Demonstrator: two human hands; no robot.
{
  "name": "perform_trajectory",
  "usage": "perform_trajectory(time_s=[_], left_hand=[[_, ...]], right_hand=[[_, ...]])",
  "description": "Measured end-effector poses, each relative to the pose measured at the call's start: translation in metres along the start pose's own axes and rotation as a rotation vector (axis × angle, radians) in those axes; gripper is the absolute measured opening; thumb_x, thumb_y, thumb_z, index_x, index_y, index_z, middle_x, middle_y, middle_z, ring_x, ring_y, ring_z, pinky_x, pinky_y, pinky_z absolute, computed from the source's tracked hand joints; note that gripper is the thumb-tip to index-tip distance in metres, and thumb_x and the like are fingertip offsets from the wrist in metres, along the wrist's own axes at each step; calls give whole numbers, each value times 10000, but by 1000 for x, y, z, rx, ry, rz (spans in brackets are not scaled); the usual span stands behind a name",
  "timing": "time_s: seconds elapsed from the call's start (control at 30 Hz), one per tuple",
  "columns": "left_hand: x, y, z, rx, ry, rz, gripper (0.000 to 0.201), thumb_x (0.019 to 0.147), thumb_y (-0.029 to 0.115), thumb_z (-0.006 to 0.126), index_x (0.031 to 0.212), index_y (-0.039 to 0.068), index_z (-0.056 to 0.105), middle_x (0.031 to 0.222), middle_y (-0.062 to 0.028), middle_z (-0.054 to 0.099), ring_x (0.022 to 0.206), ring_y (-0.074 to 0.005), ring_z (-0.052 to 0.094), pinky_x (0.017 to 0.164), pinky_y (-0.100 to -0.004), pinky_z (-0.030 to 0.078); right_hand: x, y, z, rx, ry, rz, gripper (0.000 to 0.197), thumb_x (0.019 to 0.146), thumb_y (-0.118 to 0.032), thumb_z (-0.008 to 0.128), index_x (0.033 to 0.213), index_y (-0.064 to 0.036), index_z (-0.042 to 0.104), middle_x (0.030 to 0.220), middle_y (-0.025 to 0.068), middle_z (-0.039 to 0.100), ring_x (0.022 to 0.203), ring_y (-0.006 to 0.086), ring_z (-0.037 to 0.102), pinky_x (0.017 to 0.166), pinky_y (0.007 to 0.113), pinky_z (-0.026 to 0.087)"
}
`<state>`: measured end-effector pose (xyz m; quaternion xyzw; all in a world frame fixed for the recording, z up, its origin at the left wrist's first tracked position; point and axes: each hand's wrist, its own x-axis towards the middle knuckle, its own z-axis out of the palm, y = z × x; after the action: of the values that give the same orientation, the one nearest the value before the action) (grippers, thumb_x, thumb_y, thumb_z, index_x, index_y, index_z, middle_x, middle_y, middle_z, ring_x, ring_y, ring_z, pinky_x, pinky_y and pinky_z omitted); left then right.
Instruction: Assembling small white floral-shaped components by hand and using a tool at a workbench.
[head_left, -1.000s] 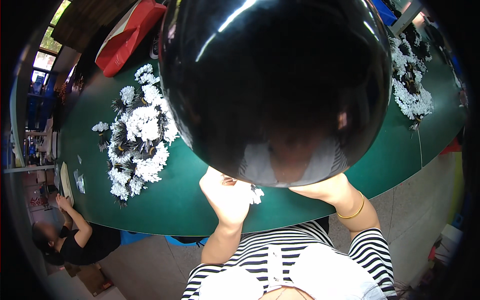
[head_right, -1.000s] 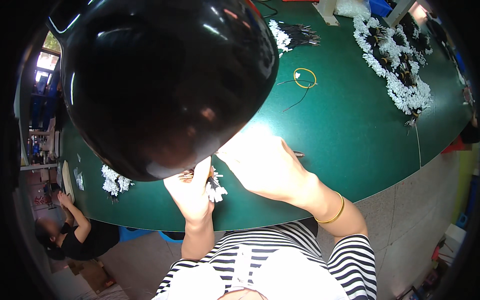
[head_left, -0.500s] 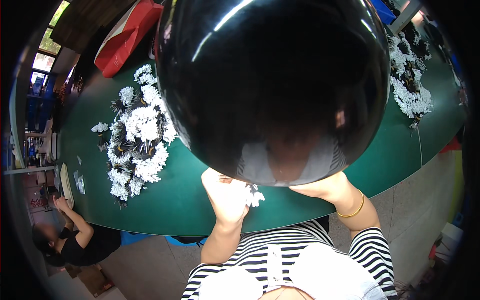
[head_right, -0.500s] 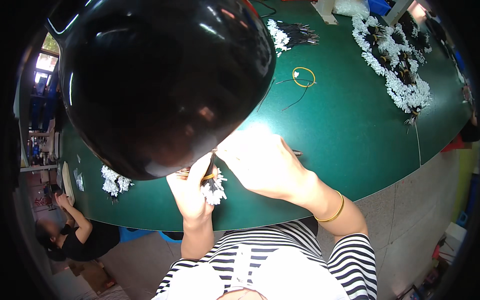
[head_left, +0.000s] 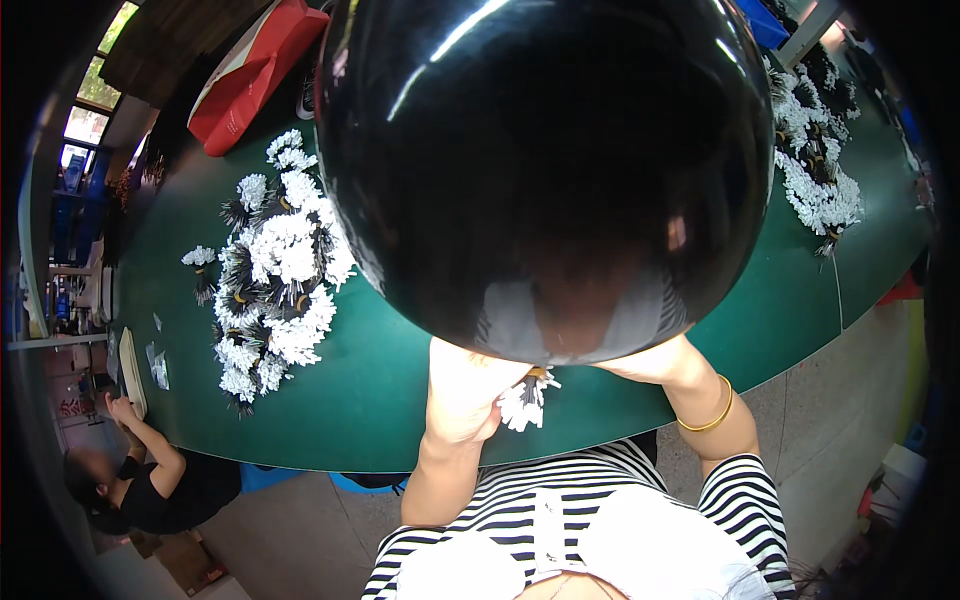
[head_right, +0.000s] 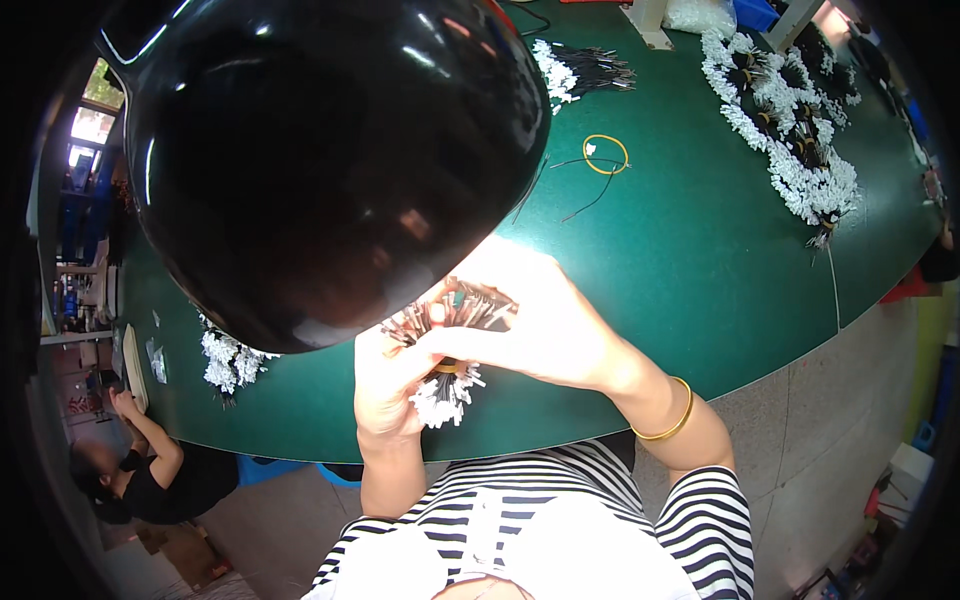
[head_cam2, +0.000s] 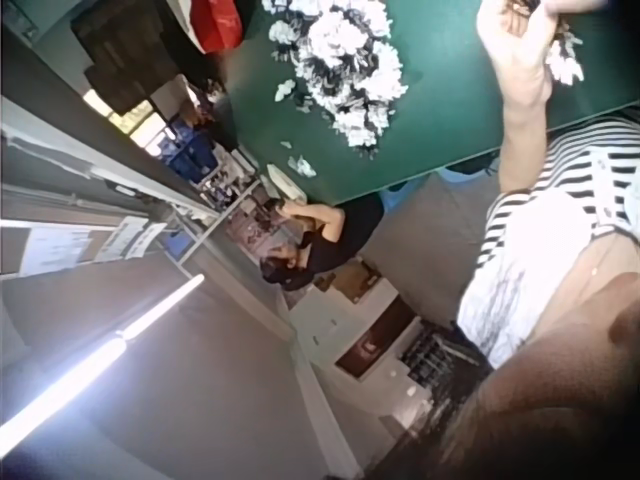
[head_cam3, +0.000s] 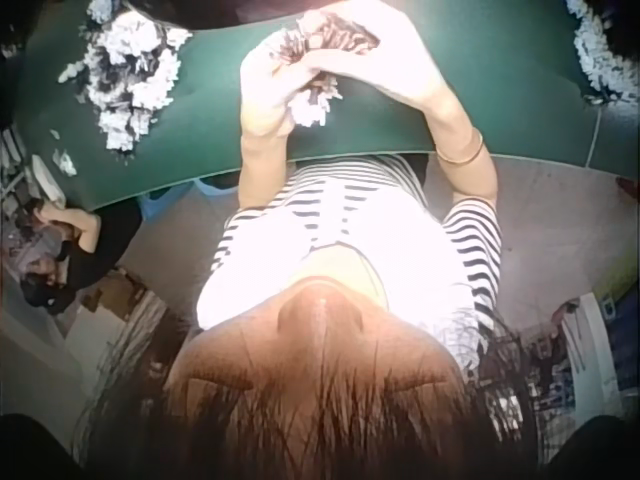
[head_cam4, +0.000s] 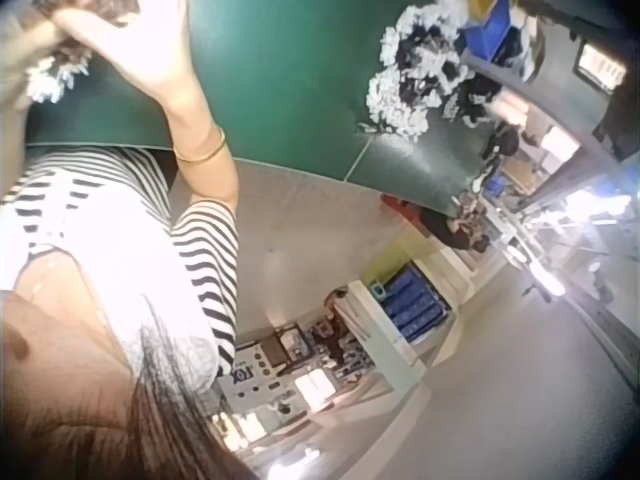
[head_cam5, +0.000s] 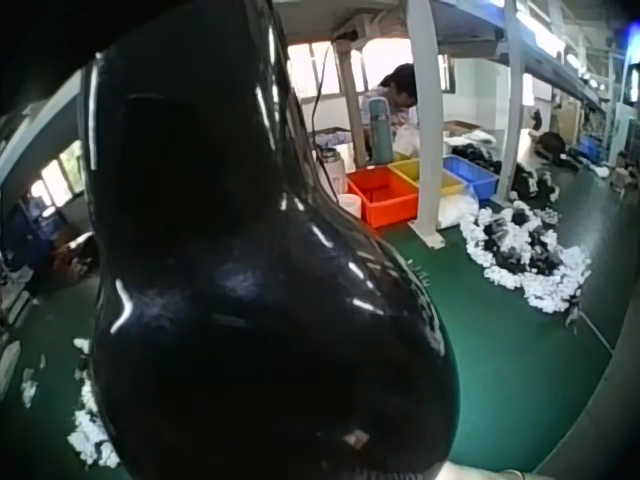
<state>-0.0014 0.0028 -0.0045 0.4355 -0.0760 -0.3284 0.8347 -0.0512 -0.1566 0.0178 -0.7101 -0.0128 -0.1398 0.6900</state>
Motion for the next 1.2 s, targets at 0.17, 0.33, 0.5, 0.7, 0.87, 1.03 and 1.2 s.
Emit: perform_trajectory(time_s=[0.17,0.33,0.5,0.7,0.87,1.03,1.2], left_hand=[[3,-5,-5,-148,-148,-41,425,697,-62,620,1094,-83,471,929,-176,586,784,-245,619,708,-350,525],[0,3,6,-208,76,82,159,736,-71,542,876,-146,541,625,-131,563,479,-135,544,561,-296,531],[-5,-7,-23,74,-65,93,348,724,67,582,1018,-100,501,896,-144,600,768,-184,587,747,-286,467],[-5,-6,-13,85,-17,67,187,747,63,551,881,-63,519,742,-69,568,613,-89,523,573,-200,424],[-6,-8,-14,22,130,-2,154,775,86,544,855,-33,489,652,-38,507,536,-70,478,485,-182,392],[-8,-8,-25,-1,27,19,191,797,90,543,909,-53,483,722,-81,556,588,-94,535,513,-201,442],[-2,2,-3,-29,43,51,189,768,-8,557,939,-80,520,808,-135,605,676,-146,602,613,-239,491]], right_hand=[[-7,-5,-12,220,-25,140,136,776,-49,642,862,44,593,833,86,627,756,98,578,686,234,472],[0,21,-9,352,-52,102,170,776,-43,643,907,41,576,846,87,631,769,94,579,693,225,469],[-1,11,-5,419,-54,113,192,744,-60,680,880,37,585,810,77,632,734,89,579,671,213,466],[7,-1,-33,-115,-325,82,184,708,-75,715,809,34,606,718,50,628,635,76,562,602,205,457],[6,5,-27,172,-393,136,181,720,-54,698,850,36,609,749,56,634,664,71,560,608,203,448],[4,5,-20,294,-210,168,181,723,-60,696,854,35,615,755,58,638,673,73,565,616,207,453],[1,4,-15,311,-137,193,182,726,-67,694,859,34,621,761,61,641,681,75,570,624,211,457]])
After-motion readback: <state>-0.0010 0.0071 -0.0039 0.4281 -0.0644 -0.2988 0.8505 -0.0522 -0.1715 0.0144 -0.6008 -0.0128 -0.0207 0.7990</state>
